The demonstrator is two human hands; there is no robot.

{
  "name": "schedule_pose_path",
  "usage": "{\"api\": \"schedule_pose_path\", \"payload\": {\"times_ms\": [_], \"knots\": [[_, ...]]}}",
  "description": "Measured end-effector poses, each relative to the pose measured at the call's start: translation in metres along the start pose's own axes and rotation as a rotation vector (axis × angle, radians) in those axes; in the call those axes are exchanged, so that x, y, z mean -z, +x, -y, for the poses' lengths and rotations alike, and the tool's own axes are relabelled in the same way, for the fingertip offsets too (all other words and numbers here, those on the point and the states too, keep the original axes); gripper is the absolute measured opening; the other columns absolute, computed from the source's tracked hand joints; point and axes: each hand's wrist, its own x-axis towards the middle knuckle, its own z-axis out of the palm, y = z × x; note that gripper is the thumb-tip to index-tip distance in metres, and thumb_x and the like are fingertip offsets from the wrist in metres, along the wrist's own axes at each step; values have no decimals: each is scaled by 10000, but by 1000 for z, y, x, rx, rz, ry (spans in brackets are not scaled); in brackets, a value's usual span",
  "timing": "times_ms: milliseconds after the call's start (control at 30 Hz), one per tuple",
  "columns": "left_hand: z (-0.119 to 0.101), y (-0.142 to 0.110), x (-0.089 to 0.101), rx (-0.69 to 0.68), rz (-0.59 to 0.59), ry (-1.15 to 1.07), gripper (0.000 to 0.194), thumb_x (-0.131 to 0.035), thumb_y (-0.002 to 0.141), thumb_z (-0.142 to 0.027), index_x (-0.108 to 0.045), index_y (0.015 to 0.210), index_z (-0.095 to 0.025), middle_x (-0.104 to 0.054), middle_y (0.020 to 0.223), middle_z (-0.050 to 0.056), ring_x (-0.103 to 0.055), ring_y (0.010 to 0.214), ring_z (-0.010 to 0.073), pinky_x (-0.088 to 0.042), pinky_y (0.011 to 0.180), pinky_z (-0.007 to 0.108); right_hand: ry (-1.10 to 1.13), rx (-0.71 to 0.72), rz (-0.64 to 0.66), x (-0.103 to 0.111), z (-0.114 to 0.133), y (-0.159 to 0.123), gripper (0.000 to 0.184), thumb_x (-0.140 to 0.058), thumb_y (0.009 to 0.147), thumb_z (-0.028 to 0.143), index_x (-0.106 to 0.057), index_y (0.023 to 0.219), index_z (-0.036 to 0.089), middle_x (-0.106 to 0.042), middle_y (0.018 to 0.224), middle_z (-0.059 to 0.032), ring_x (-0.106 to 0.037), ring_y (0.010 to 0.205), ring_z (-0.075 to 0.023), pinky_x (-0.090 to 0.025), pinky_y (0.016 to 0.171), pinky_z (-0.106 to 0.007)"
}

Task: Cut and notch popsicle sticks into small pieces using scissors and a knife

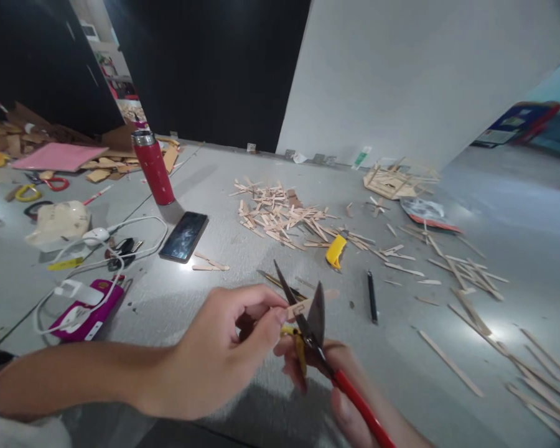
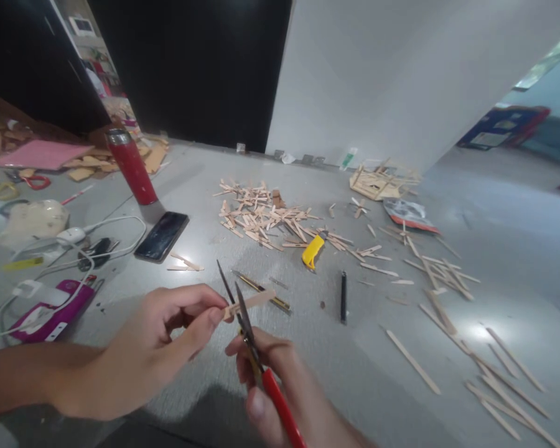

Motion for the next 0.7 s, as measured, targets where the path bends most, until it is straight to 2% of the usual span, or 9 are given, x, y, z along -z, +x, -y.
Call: {"api": "schedule_pose_path", "payload": {"times_ms": [100, 267, 400, 567, 700], "knots": [[4, 0, -2, 8, 38, 13, 249, -514, 1042, -277, -651, 871, -157, -656, 670, -10, -507, 550, 80, -320, 470, 167, 5, 12, -21, -2, -9, -3, 494, -540, 1001, 577, -573, 1390, 274, -677, 1073, -103, -669, 919, -256, -591, 784, -369], [6, 2, -3, 28, 53, 7, 257, -505, 1048, -298, -657, 896, -157, -719, 699, 17, -611, 583, 102, -385, 493, 166, -38, -9, 13, -5, -5, -4, 516, -573, 1004, 525, -525, 1465, 300, -688, 1111, -102, -667, 981, -268, -572, 865, -389], [7, 2, -3, 14, 79, 54, 267, -506, 1041, -304, -659, 887, -148, -725, 701, 29, -632, 596, 112, -422, 530, 178, -34, -15, -2, -6, 0, -2, 530, -549, 1009, 562, -517, 1476, 314, -676, 1112, -97, -657, 981, -263, -541, 912, -411], [8, 0, -3, 27, 110, 79, 286, -502, 1038, -321, -681, 899, -146, -748, 745, 50, -618, 596, 118, -415, 531, 200, -39, -43, 14, -5, 2, -2, 623, -537, 986, 639, -519, 1477, 256, -669, 1072, -109, -646, 927, -265, -548, 850, -403], [8, 1, -3, 40, 142, 52, 327, -481, 1044, -367, -688, 922, -145, -763, 785, 78, -665, 671, 158, -441, 571, 235, -39, -23, 11, -4, 3, -2, 660, -524, 982, 662, -473, 1516, 278, -665, 1079, -103, -644, 968, -277, -535, 920, -440]]}}
